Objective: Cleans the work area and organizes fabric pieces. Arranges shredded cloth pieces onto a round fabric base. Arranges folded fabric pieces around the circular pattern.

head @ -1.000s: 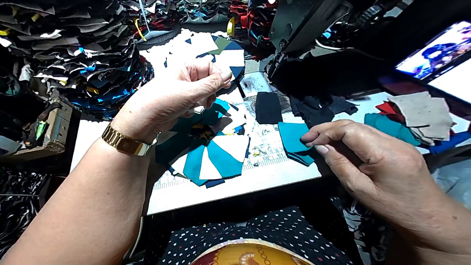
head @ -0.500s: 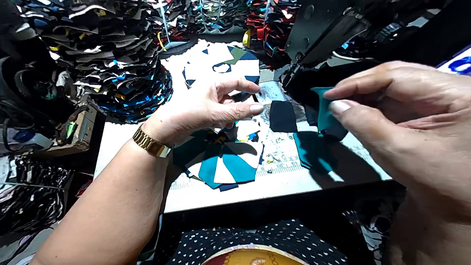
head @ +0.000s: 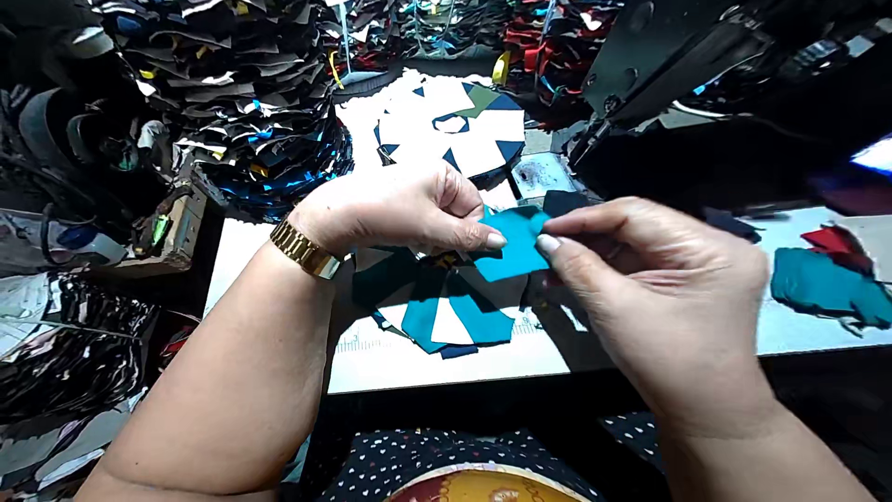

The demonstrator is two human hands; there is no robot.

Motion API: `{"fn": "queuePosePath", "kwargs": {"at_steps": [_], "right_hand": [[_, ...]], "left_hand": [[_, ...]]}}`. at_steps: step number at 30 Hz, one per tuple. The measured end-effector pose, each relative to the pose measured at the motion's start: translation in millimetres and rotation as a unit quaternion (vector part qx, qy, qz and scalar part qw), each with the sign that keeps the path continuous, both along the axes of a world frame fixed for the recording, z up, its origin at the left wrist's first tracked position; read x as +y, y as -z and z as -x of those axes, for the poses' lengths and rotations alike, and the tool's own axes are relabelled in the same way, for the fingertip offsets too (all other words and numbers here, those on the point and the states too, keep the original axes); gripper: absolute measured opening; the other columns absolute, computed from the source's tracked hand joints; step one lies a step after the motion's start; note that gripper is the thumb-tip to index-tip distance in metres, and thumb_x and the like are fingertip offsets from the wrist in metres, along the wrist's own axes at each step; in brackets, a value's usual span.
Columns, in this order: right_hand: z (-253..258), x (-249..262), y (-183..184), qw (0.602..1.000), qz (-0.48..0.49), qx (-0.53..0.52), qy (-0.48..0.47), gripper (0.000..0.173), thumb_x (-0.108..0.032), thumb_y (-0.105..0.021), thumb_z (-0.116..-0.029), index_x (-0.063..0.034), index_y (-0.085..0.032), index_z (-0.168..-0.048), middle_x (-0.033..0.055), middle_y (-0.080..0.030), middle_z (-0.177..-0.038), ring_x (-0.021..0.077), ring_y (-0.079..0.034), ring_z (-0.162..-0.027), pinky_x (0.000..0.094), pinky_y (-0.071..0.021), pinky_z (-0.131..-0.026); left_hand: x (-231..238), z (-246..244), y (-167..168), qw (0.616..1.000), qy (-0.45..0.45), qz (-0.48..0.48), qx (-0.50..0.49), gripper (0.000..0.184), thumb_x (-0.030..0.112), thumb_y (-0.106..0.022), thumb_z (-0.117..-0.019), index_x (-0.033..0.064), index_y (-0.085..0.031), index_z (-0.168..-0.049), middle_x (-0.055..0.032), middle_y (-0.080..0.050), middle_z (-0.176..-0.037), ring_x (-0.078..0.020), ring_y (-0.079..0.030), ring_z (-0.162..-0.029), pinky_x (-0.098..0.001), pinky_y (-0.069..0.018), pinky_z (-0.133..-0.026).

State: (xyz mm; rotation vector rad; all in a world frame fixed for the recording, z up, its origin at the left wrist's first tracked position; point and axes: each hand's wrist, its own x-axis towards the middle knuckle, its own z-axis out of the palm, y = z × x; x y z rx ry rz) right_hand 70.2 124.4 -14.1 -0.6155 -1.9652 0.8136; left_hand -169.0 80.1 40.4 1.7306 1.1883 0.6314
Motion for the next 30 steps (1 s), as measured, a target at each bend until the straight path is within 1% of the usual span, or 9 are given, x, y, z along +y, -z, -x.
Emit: {"fn": "queuePosePath", "kwargs": {"at_steps": [5,9,11,14,17,22,26,28,30], "right_hand": [[6.7,1.7,18.1,0.992,-0.078,-0.083,0.046,0.011,-0.011,-0.067,-0.0934,-0.0047,-0.073,-0.099,0.0037,-0.069,-0.092,0.0032,-0.065,-0.078,0.0168,-0.0558,-0.069],[8.0,0.3,19.0,0.973,-0.134,-0.178,0.064,0.014,-0.014,-0.064,-0.0947,-0.0058,-0.075,-0.098,0.0074,-0.071,-0.091,0.0147,-0.067,-0.078,0.0323,-0.0558,-0.068],[8.0,0.7,19.2,0.971,-0.141,-0.183,0.061,0.014,-0.014,-0.064,-0.0950,-0.0055,-0.075,-0.098,0.0076,-0.071,-0.092,0.0155,-0.067,-0.080,0.0324,-0.0556,-0.069],[6.0,1.6,16.2,0.978,-0.126,-0.159,0.054,0.015,-0.015,-0.064,-0.0951,-0.0061,-0.075,-0.101,0.0056,-0.071,-0.093,0.0090,-0.067,-0.082,0.0242,-0.0551,-0.073],[3.9,0.8,12.0,0.980,-0.120,-0.151,0.050,0.014,-0.015,-0.065,-0.0947,-0.0067,-0.074,-0.101,0.0046,-0.070,-0.093,0.0064,-0.065,-0.081,0.0210,-0.0539,-0.072],[3.5,1.8,18.5,0.967,-0.147,-0.199,0.054,0.015,-0.016,-0.064,-0.0957,-0.0068,-0.074,-0.099,0.0063,-0.069,-0.090,0.0158,-0.067,-0.079,0.0340,-0.0548,-0.067],[1.0,1.8,11.0,0.966,-0.167,-0.186,0.064,0.019,-0.014,-0.064,-0.0957,-0.0039,-0.075,-0.107,0.0088,-0.061,-0.091,0.0173,-0.059,-0.074,0.0316,-0.0493,-0.061],[0.0,0.2,5.5,0.968,-0.179,-0.168,0.048,0.020,-0.010,-0.064,-0.0947,-0.0025,-0.075,-0.110,0.0104,-0.060,-0.096,0.0163,-0.058,-0.077,0.0282,-0.0496,-0.064],[0.8,0.6,6.0,0.966,-0.202,-0.161,0.008,0.022,-0.006,-0.062,-0.0946,-0.0025,-0.076,-0.111,0.0129,-0.063,-0.103,0.0190,-0.062,-0.084,0.0303,-0.0536,-0.070]], "left_hand": [[3.2,-5.9,3.5,0.990,-0.050,0.014,0.131,0.036,0.024,-0.072,-0.0972,0.0088,-0.061,-0.067,0.0035,-0.051,-0.053,-0.0020,-0.045,-0.045,-0.0185,-0.0354,-0.043],[4.8,-15.5,6.2,0.965,-0.094,-0.006,0.246,0.034,0.033,-0.077,-0.0922,0.0095,-0.065,-0.071,0.0028,-0.055,-0.057,-0.0043,-0.050,-0.049,-0.0224,-0.0419,-0.048],[4.5,-18.2,5.2,0.956,-0.101,-0.011,0.276,0.033,0.037,-0.078,-0.0911,0.0095,-0.067,-0.075,0.0024,-0.058,-0.061,-0.0054,-0.052,-0.051,-0.0237,-0.0447,-0.051],[3.7,-16.3,3.5,0.956,-0.102,-0.029,0.273,0.032,0.036,-0.076,-0.0926,0.0097,-0.068,-0.078,0.0030,-0.058,-0.061,-0.0045,-0.052,-0.053,-0.0229,-0.0438,-0.051],[3.0,-14.8,3.1,0.959,-0.097,-0.028,0.265,0.031,0.034,-0.076,-0.0934,0.0093,-0.067,-0.077,0.0032,-0.056,-0.060,-0.0042,-0.051,-0.053,-0.0221,-0.0424,-0.051],[4.5,-17.5,7.4,0.956,-0.101,-0.041,0.271,0.031,0.035,-0.077,-0.0927,0.0099,-0.067,-0.077,0.0028,-0.057,-0.062,-0.0054,-0.052,-0.055,-0.0241,-0.0431,-0.053],[2.7,-13.4,3.1,0.954,-0.124,-0.062,0.266,0.033,0.037,-0.079,-0.0894,0.0100,-0.066,-0.077,0.0026,-0.055,-0.060,-0.0061,-0.051,-0.054,-0.0240,-0.0421,-0.052],[2.1,-9.9,1.5,0.955,-0.126,-0.089,0.252,0.033,0.035,-0.081,-0.0877,0.0099,-0.065,-0.076,0.0032,-0.052,-0.059,-0.0062,-0.047,-0.053,-0.0238,-0.0386,-0.051],[0.4,-10.3,0.8,0.959,-0.107,-0.098,0.242,0.030,0.033,-0.082,-0.0867,0.0099,-0.066,-0.077,0.0032,-0.053,-0.059,-0.0059,-0.048,-0.052,-0.0231,-0.0395,-0.050]]}}
